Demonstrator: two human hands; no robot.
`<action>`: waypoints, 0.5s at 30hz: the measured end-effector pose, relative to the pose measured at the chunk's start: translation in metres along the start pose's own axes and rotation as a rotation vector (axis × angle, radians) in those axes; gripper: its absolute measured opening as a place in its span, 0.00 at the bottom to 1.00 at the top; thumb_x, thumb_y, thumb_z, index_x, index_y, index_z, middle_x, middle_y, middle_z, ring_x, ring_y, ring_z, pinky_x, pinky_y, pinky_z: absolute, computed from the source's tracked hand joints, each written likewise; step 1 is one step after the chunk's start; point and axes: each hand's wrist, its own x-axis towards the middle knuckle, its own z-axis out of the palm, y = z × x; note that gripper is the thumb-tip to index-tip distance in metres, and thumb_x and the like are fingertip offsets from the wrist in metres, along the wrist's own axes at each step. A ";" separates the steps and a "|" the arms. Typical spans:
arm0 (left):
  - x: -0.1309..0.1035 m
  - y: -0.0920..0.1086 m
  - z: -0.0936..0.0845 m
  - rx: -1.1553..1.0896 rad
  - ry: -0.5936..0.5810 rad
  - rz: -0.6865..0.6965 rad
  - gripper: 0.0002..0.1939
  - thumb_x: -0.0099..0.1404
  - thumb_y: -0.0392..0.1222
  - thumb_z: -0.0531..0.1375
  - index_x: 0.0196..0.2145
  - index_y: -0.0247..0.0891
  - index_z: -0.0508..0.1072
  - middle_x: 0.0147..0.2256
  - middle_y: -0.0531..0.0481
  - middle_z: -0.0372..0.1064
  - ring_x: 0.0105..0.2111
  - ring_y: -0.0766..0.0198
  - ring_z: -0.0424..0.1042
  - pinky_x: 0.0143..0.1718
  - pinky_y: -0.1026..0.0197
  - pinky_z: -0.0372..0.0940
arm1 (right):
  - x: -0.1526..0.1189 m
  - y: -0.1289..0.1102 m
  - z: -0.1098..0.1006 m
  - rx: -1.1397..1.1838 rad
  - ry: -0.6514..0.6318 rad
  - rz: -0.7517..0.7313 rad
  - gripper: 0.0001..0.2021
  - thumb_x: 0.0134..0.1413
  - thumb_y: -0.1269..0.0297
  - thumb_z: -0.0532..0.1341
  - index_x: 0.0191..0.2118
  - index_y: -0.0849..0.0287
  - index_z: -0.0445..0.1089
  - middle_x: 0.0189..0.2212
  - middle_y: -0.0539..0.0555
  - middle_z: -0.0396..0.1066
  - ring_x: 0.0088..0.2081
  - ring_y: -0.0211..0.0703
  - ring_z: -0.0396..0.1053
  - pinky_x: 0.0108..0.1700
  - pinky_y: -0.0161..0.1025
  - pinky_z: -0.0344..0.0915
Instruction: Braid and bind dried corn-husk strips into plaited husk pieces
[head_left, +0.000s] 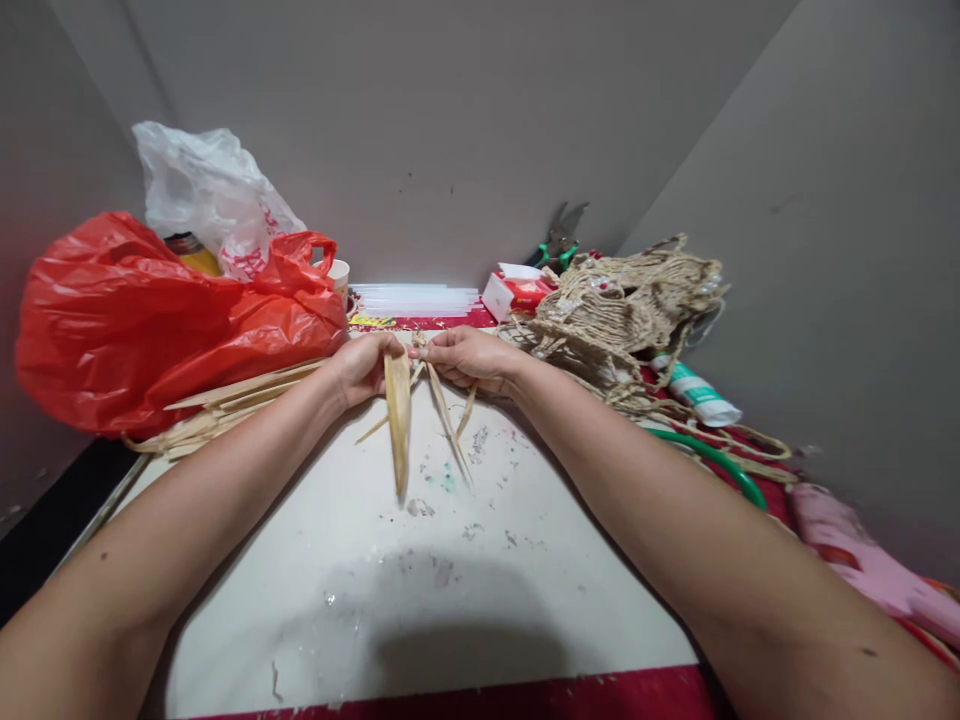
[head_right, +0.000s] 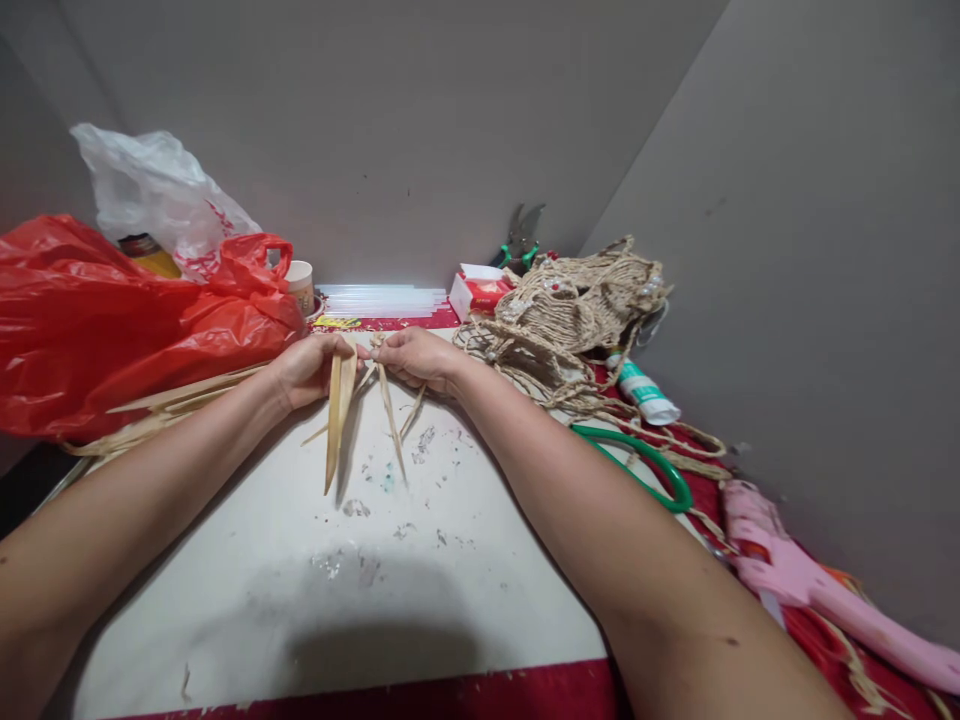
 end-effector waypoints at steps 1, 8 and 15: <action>0.000 -0.001 0.000 0.015 0.007 0.018 0.04 0.47 0.31 0.56 0.23 0.31 0.70 0.18 0.50 0.66 0.18 0.69 0.65 0.20 0.67 0.61 | 0.000 0.000 0.000 0.005 0.004 0.000 0.21 0.48 0.57 0.65 0.21 0.59 0.52 0.11 0.39 0.43 0.12 0.25 0.38 0.14 0.30 0.33; -0.003 -0.002 0.000 0.137 0.047 0.075 0.07 0.45 0.32 0.64 0.26 0.31 0.71 0.21 0.50 0.70 0.21 0.68 0.69 0.21 0.67 0.62 | -0.001 -0.001 -0.001 0.026 0.010 -0.001 0.19 0.50 0.60 0.64 0.20 0.59 0.53 0.11 0.39 0.44 0.12 0.24 0.39 0.14 0.29 0.34; 0.006 -0.011 0.003 0.244 0.163 0.194 0.11 0.53 0.39 0.62 0.19 0.33 0.66 0.12 0.55 0.59 0.10 0.74 0.54 0.11 0.69 0.46 | -0.002 -0.002 -0.001 0.107 -0.032 0.006 0.20 0.46 0.60 0.67 0.20 0.59 0.52 0.11 0.39 0.44 0.12 0.24 0.38 0.14 0.28 0.34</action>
